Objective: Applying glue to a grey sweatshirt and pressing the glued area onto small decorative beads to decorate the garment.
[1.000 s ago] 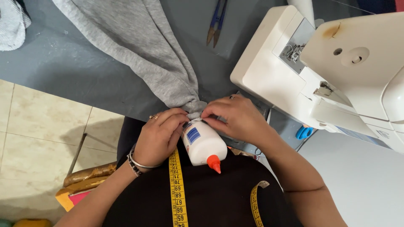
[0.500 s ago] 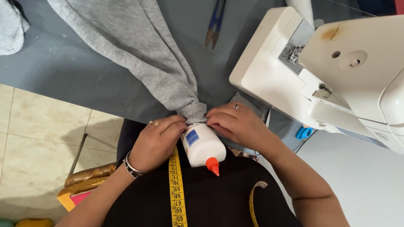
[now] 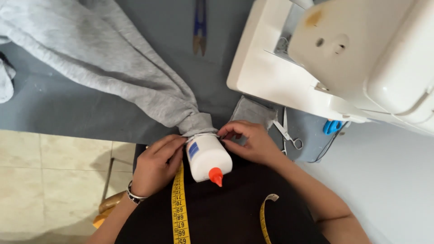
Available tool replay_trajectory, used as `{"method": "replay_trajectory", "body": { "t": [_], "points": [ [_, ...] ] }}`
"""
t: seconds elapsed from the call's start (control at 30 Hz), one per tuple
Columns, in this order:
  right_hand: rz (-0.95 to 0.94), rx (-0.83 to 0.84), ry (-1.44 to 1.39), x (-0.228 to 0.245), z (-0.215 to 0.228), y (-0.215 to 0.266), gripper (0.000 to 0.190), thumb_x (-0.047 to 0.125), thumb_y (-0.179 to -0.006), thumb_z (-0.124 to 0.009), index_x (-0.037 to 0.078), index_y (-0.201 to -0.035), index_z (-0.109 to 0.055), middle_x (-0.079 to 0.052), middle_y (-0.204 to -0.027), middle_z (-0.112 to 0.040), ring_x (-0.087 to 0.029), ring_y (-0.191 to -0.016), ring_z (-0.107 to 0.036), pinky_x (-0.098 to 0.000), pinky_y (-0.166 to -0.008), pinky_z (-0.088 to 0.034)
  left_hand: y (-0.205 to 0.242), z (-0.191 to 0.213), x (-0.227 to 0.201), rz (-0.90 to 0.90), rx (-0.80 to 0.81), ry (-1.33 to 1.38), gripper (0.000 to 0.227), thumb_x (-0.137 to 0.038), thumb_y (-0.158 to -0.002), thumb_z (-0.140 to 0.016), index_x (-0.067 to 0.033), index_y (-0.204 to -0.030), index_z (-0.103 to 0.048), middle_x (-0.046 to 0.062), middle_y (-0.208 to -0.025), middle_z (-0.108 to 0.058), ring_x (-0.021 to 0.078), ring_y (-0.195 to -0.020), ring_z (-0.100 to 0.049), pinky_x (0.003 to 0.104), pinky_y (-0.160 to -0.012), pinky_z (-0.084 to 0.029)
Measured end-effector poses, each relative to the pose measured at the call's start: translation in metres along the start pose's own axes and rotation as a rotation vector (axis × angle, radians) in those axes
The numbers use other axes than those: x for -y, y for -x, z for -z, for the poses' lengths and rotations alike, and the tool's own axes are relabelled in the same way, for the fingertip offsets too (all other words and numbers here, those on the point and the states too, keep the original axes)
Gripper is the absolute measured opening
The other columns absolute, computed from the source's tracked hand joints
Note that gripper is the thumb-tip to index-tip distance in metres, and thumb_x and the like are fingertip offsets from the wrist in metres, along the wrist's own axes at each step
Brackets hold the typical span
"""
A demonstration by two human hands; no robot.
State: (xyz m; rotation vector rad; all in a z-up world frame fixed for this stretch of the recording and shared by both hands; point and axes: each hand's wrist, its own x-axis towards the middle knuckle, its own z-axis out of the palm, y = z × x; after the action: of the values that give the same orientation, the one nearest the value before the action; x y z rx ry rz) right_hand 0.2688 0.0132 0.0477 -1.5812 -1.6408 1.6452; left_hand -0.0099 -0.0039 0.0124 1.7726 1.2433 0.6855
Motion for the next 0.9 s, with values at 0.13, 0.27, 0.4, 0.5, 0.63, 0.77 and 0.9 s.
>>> {"method": "replay_trajectory", "body": {
  "t": [0.13, 0.27, 0.4, 0.5, 0.63, 0.77, 0.9],
  "points": [
    [-0.063, -0.126, -0.019, -0.012, -0.007, 0.011, 0.017, 0.021, -0.089, -0.078, 0.013, -0.104, -0.075, -0.005, -0.086, -0.077, -0.022, -0.080, -0.075, -0.0332, -0.073, -0.057, -0.005, 0.000, 0.001, 0.009, 0.018, -0.142, 0.020, -0.008, -0.088, -0.077, -0.0131, -0.107, -0.079, 0.006, -0.105, -0.077, 0.0261, -0.100, -0.075, 0.035, -0.085, -0.060],
    [-0.114, -0.089, 0.137, -0.008, -0.004, 0.012, 0.012, 0.026, -0.090, -0.070, 0.019, -0.099, -0.074, 0.004, -0.088, -0.077, -0.011, -0.078, -0.072, -0.0264, -0.071, -0.052, -0.010, 0.002, -0.002, 0.060, 0.135, -0.150, 0.016, -0.007, -0.094, -0.069, -0.0080, -0.108, -0.075, 0.008, -0.110, -0.075, 0.0231, -0.100, -0.071, 0.034, -0.090, -0.055],
    [-0.014, -0.124, 0.212, -0.020, -0.011, 0.014, 0.011, 0.027, -0.091, -0.068, 0.018, -0.096, -0.071, 0.002, -0.088, -0.076, -0.017, -0.075, -0.070, -0.0333, -0.069, -0.053, -0.015, 0.005, -0.009, 0.034, 0.225, -0.237, 0.017, -0.007, -0.093, -0.066, -0.0080, -0.108, -0.072, 0.010, -0.111, -0.073, 0.0285, -0.100, -0.069, 0.039, -0.089, -0.052],
    [-0.037, -0.105, 0.152, -0.020, -0.007, 0.017, 0.010, 0.030, -0.087, -0.068, 0.021, -0.089, -0.066, 0.007, -0.083, -0.071, -0.016, -0.073, -0.066, -0.0346, -0.072, -0.051, -0.017, 0.016, -0.017, 0.085, 0.298, -0.137, 0.010, -0.010, -0.093, -0.063, -0.0081, -0.103, -0.067, 0.005, -0.111, -0.074, 0.0243, -0.103, -0.070, 0.035, -0.088, -0.053],
    [-0.052, -0.107, 0.059, -0.026, -0.001, 0.021, 0.012, 0.029, -0.087, -0.068, 0.020, -0.095, -0.067, 0.003, -0.086, -0.073, -0.016, -0.077, -0.069, -0.0327, -0.074, -0.052, -0.013, 0.019, -0.012, 0.294, 0.336, -0.190, 0.012, -0.018, -0.094, -0.063, -0.0124, -0.104, -0.068, 0.001, -0.108, -0.075, 0.0186, -0.100, -0.071, 0.033, -0.082, -0.052],
    [0.000, -0.029, -0.041, -0.030, -0.003, 0.014, 0.035, 0.021, -0.090, -0.064, 0.017, -0.125, -0.062, -0.003, -0.113, -0.073, -0.018, -0.091, -0.072, -0.0342, -0.078, -0.055, -0.030, 0.018, -0.028, 0.340, 0.319, -0.093, 0.018, -0.015, -0.089, -0.073, -0.0100, -0.105, -0.065, 0.003, -0.110, -0.075, 0.0161, -0.095, -0.074, 0.030, -0.086, -0.058],
    [-0.019, -0.055, -0.168, -0.016, 0.002, 0.008, 0.033, 0.021, -0.093, -0.061, 0.017, -0.125, -0.066, 0.000, -0.118, -0.073, -0.014, -0.096, -0.072, -0.0302, -0.080, -0.055, -0.048, 0.032, -0.031, -0.031, 0.462, -0.167, 0.060, -0.002, -0.092, -0.067, -0.0010, -0.148, -0.046, 0.022, -0.147, -0.048, 0.0345, -0.132, -0.055, 0.040, -0.107, -0.056]
  ]
}}
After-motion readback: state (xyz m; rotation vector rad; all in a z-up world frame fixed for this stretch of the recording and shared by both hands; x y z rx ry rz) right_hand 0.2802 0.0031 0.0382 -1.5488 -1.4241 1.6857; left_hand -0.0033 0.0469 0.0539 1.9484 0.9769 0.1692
